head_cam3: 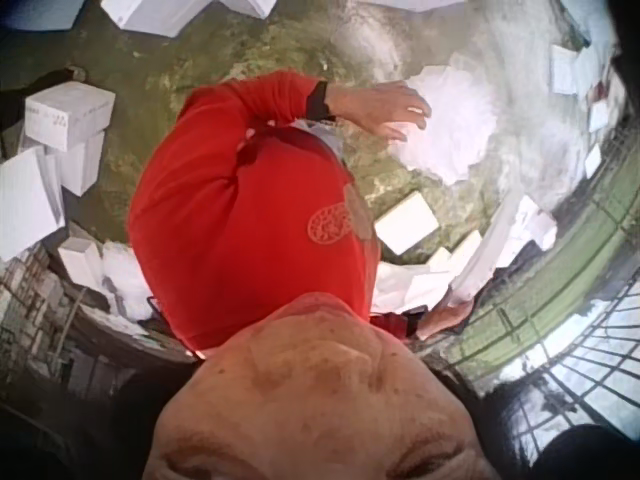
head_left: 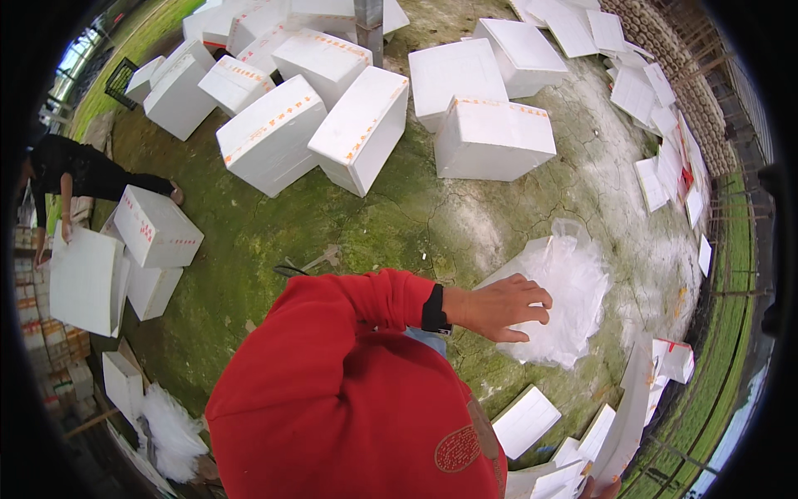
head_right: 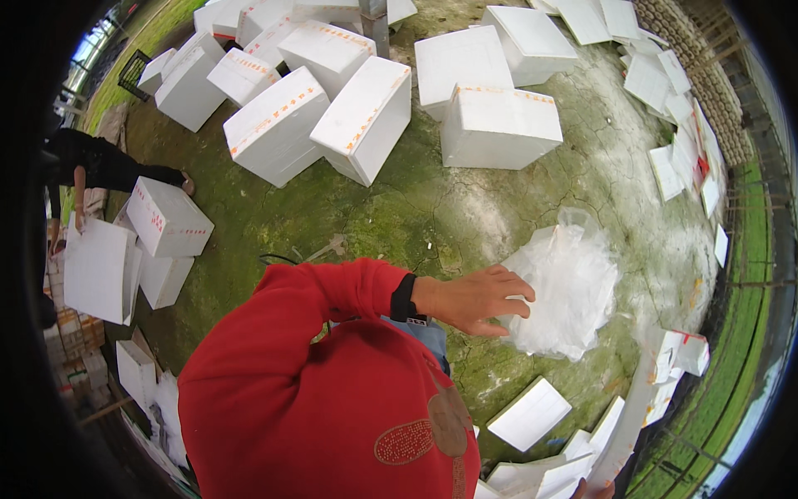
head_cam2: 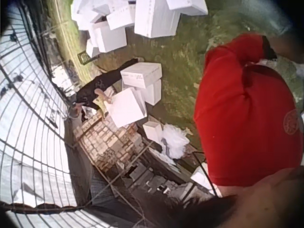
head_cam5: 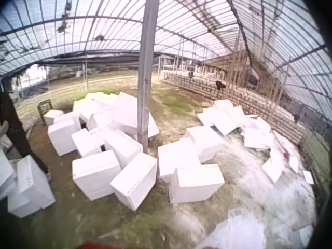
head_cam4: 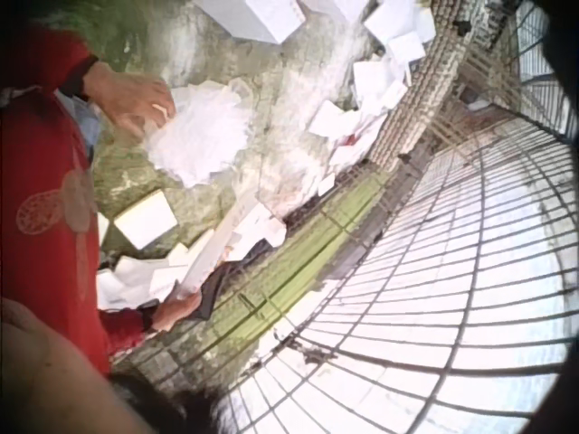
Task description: The person assembles white styrofoam boxes by hand, folding flaps and snapping them into shape. They repeatedly pick up flat pieces, fold them into box form, and place them on the floor among other assembled boxes.
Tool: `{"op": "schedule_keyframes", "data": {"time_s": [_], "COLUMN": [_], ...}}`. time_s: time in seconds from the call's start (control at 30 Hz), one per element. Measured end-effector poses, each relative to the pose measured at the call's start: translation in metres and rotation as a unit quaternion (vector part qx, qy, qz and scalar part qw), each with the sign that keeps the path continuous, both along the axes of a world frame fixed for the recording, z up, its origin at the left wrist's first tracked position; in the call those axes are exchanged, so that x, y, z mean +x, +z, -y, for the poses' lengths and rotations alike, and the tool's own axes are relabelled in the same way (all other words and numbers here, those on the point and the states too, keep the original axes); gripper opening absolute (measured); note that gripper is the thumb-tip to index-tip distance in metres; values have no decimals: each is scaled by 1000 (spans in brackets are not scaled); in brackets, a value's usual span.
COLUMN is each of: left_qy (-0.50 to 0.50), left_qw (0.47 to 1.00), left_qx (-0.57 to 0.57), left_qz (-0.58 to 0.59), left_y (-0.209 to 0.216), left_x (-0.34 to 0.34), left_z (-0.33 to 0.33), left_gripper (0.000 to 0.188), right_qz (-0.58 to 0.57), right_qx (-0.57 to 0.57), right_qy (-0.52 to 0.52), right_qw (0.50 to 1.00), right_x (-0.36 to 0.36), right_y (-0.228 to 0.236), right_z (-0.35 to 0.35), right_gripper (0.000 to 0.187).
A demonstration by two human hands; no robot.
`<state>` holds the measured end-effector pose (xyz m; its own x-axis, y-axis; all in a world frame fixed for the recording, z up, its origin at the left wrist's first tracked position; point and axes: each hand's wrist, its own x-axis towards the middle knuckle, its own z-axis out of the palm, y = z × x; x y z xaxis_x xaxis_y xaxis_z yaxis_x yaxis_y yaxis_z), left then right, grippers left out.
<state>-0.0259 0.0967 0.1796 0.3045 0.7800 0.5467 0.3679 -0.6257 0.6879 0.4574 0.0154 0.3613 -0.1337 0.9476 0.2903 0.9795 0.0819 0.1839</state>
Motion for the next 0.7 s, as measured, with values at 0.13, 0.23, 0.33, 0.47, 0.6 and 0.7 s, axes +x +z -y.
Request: {"op": "schedule_keyframes", "data": {"time_s": [0.13, 0.23, 0.33, 0.47, 0.6, 0.7], "left_qy": [54, 119, 167, 196, 275, 361], "left_qw": [989, 966, 953, 933, 908, 891], "left_qx": [-113, -188, -212, -275, -305, -271], "left_qz": [-82, -131, -137, -124, -83, -43], "left_y": [-32, -44, -46, -44, -43, -51], "left_x": [-20, -28, -30, -33, -60, -95], "left_z": [20, 42, 67, 93, 120, 152], "left_gripper": [33, 31, 31, 29, 27, 26], "right_qz": [56, -5, -208, -224, -219, -210], "right_qx": [-48, 29, -105, -353, -457, -502], "right_qy": [-127, -44, 36, 232, 428, 516], "right_qw": [989, 999, 972, 878, 749, 662], "right_x": [101, 129, 73, -112, -330, -458], "right_y": [-30, -69, -142, -243, -292, -307], "right_z": [-98, -180, -276, -340, -314, -267], "right_gripper": [82, 89, 63, 62, 58, 56]}}
